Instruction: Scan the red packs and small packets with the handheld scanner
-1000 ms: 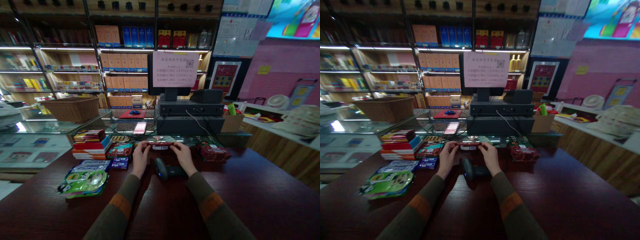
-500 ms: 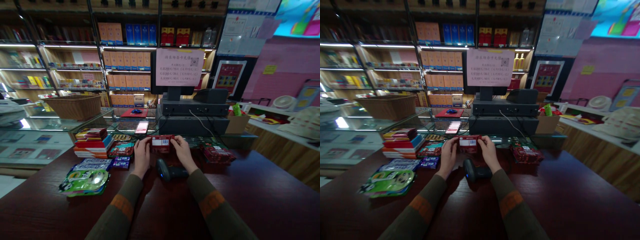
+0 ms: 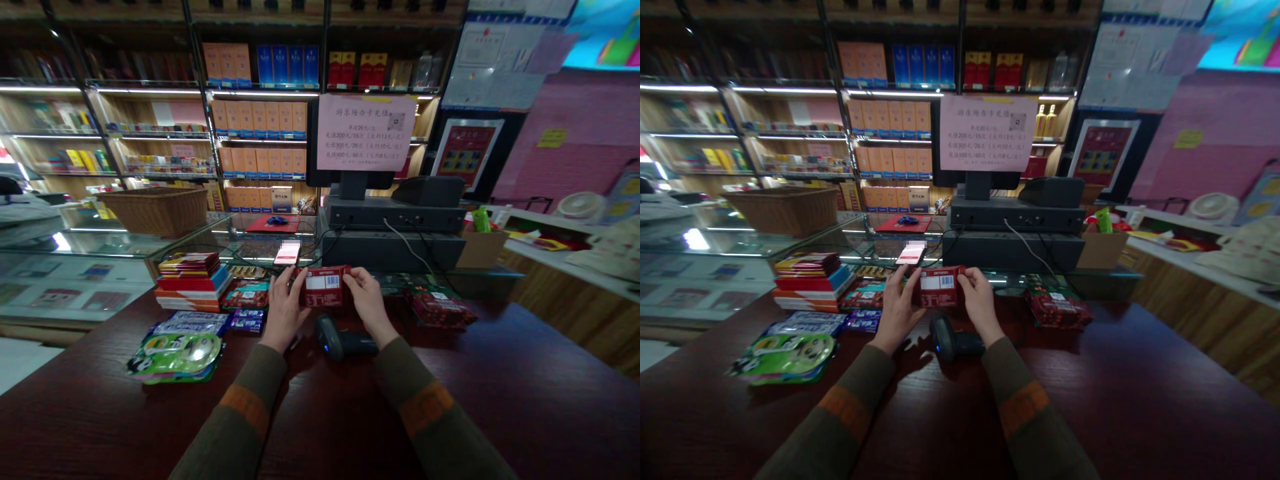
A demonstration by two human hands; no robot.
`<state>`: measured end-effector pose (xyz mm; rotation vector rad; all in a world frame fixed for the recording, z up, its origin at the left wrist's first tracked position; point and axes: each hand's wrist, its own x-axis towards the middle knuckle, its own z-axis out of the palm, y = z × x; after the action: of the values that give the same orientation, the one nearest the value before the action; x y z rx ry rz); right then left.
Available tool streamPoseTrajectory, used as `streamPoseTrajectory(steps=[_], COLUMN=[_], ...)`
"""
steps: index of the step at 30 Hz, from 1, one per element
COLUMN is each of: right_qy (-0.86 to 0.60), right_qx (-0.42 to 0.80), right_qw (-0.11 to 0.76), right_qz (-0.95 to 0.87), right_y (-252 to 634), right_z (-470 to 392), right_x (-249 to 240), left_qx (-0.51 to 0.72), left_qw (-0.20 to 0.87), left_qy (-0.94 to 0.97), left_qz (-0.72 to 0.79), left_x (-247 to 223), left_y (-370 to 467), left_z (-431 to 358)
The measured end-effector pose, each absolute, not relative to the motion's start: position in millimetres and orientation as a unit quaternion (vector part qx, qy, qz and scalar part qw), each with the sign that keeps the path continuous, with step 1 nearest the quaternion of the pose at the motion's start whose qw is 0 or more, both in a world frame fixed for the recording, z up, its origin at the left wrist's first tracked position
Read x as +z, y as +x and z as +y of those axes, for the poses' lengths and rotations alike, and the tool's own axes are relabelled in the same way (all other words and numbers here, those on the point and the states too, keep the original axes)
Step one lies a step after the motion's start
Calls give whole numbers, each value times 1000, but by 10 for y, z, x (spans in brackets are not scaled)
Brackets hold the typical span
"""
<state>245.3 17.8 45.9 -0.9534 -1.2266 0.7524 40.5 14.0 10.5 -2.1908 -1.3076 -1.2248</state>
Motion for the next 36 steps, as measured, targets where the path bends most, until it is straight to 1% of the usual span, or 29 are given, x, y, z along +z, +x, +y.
streamPoseTrajectory(steps=[8, 17, 24, 36], right_qy=[-426, -422, -421, -412], right_qx=[322, 327, 329, 384], right_qw=[641, 628, 619, 602], right_qz=[-552, -566, -576, -566], right_y=[2435, 2400, 2365, 2485], right_z=[179, 156, 163, 107], right_x=[434, 475, 451, 459], left_qx=[-378, -364, -375, -402], left_qw=[145, 148, 144, 151], left_qy=[-803, -814, -803, -789], left_qz=[-437, -428, -439, -439], left_x=[151, 203, 169, 134], left_y=[376, 323, 322, 292], left_z=[87, 78, 82, 90])
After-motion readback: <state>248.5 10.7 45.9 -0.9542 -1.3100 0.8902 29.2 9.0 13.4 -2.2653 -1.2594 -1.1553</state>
